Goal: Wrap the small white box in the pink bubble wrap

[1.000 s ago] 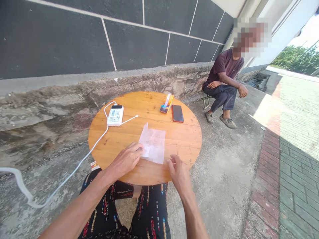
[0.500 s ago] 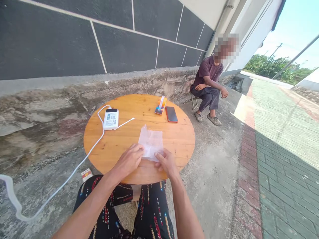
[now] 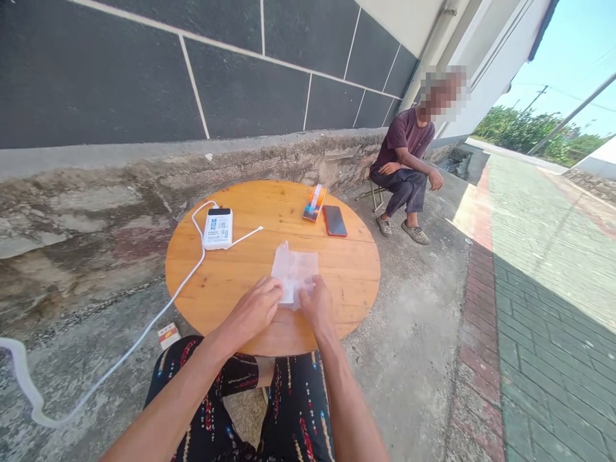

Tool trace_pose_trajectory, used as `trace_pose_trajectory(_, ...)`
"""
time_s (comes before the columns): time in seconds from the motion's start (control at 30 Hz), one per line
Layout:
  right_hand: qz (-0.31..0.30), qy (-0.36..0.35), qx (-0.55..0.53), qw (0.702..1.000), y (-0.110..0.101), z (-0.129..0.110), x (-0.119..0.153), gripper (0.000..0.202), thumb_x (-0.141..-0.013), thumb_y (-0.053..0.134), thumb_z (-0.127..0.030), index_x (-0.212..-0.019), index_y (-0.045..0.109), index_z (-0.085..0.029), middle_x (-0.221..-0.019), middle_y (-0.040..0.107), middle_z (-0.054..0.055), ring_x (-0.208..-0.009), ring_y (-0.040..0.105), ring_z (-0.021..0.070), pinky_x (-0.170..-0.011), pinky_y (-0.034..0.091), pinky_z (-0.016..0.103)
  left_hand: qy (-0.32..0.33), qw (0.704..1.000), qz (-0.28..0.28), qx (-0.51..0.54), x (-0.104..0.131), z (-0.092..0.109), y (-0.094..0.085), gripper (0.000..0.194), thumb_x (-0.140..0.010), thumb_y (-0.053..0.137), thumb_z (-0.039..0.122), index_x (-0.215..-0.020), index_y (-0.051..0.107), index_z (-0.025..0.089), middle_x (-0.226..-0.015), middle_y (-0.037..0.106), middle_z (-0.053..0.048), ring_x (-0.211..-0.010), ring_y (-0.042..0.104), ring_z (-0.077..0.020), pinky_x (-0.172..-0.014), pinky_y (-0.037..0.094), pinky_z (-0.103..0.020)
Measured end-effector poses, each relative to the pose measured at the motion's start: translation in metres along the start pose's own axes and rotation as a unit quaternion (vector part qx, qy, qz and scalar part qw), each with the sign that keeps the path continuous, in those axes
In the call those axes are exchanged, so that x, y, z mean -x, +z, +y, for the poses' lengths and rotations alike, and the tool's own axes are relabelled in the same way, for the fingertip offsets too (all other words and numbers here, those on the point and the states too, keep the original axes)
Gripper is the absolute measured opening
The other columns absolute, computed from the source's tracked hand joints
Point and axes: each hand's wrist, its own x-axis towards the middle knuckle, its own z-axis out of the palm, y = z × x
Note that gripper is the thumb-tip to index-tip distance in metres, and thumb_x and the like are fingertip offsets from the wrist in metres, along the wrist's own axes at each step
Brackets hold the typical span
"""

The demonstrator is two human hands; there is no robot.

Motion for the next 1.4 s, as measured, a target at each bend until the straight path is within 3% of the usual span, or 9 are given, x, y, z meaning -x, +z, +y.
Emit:
trace_pose_trajectory(0.43, -0.021, 0.008, 0.016, 1.000, 0.004, -0.012, -0.007, 0.042, -0.072, 0.048, -0.026, -0.111, 0.053, -0.012, -0.059, 0.059, -0.001, -0.050, 0.056, 0.0147, -0.049, 0.043, 0.023, 0.010, 1.000, -0.013, 0.014, -0.002, -0.003, -0.001, 0.026, -0.079, 0.042, 0.002, -0.082, 0.061, 0.019, -0.099, 0.053, -0.005, -0.097, 0.051, -0.0182, -0.086, 0.045, -0.030)
trace_pose_trajectory(0.67, -0.018, -0.004, 0.022, 1.000, 0.004, -0.014, -0.006, 0.048, -0.075, 0.046, -0.029, -0.119, 0.050, -0.009, -0.058, 0.056, -0.002, -0.049, 0.054, 0.0143, -0.050, 0.042, 0.023, 0.011, 1.000, -0.021, -0.011, 0.001, 0.000, -0.002, 0.039, -0.080, 0.041, 0.003, -0.106, 0.059, 0.023, -0.103, 0.052, -0.005, -0.098, 0.049, -0.0189, -0.085, 0.044, -0.030)
trace_pose_trajectory(0.77, -0.025, -0.026, 0.026, 0.999, 0.003, -0.012, -0.005, 0.048, -0.078, 0.044, -0.030, -0.120, 0.050, -0.009, -0.057, 0.054, -0.003, -0.050, 0.052, 0.0139, -0.050, 0.041, 0.023, 0.008, 0.999, -0.030, -0.033, -0.001, 0.001, 0.000, 0.038, -0.082, 0.041, 0.005, -0.108, 0.060, 0.024, -0.104, 0.051, -0.006, -0.095, 0.049, -0.0192, -0.083, 0.045, -0.030)
trace_pose_trajectory(1.0, -0.005, -0.126, 0.098, 0.987, -0.006, -0.018, 0.006, 0.048, -0.085, 0.039, -0.029, -0.128, 0.045, -0.009, -0.062, 0.054, -0.002, -0.056, 0.051, 0.0148, -0.056, 0.040, 0.024, 0.010, 0.997, -0.033, -0.062, -0.008, 0.002, 0.004, 0.027, -0.083, 0.043, 0.009, -0.091, 0.065, 0.022, -0.095, 0.050, -0.005, -0.089, 0.047, -0.0195, -0.079, 0.044, -0.031)
trace_pose_trajectory(1.2, -0.044, -0.163, 0.142, 0.975, -0.007, -0.030, 0.008, 0.049, -0.087, 0.037, -0.022, -0.135, 0.039, -0.013, -0.072, 0.063, 0.003, -0.064, 0.059, 0.0172, -0.060, 0.041, 0.025, 0.019, 0.998, -0.022, -0.052, -0.005, 0.002, 0.002, 0.032, -0.081, 0.042, 0.006, -0.099, 0.062, 0.022, -0.096, 0.051, -0.006, -0.090, 0.048, -0.0203, -0.080, 0.044, -0.033)
trace_pose_trajectory(1.4, -0.064, -0.187, 0.142, 0.970, -0.006, -0.029, 0.010, 0.050, -0.088, 0.035, -0.021, -0.137, 0.035, -0.010, -0.085, 0.068, 0.008, -0.076, 0.063, 0.0206, -0.067, 0.045, 0.029, 0.001, 1.000, 0.030, 0.004, 0.000, 0.000, 0.005, 0.029, -0.080, 0.041, 0.003, -0.100, 0.054, 0.019, -0.095, 0.056, -0.005, -0.093, 0.051, -0.0199, -0.084, 0.044, -0.033)
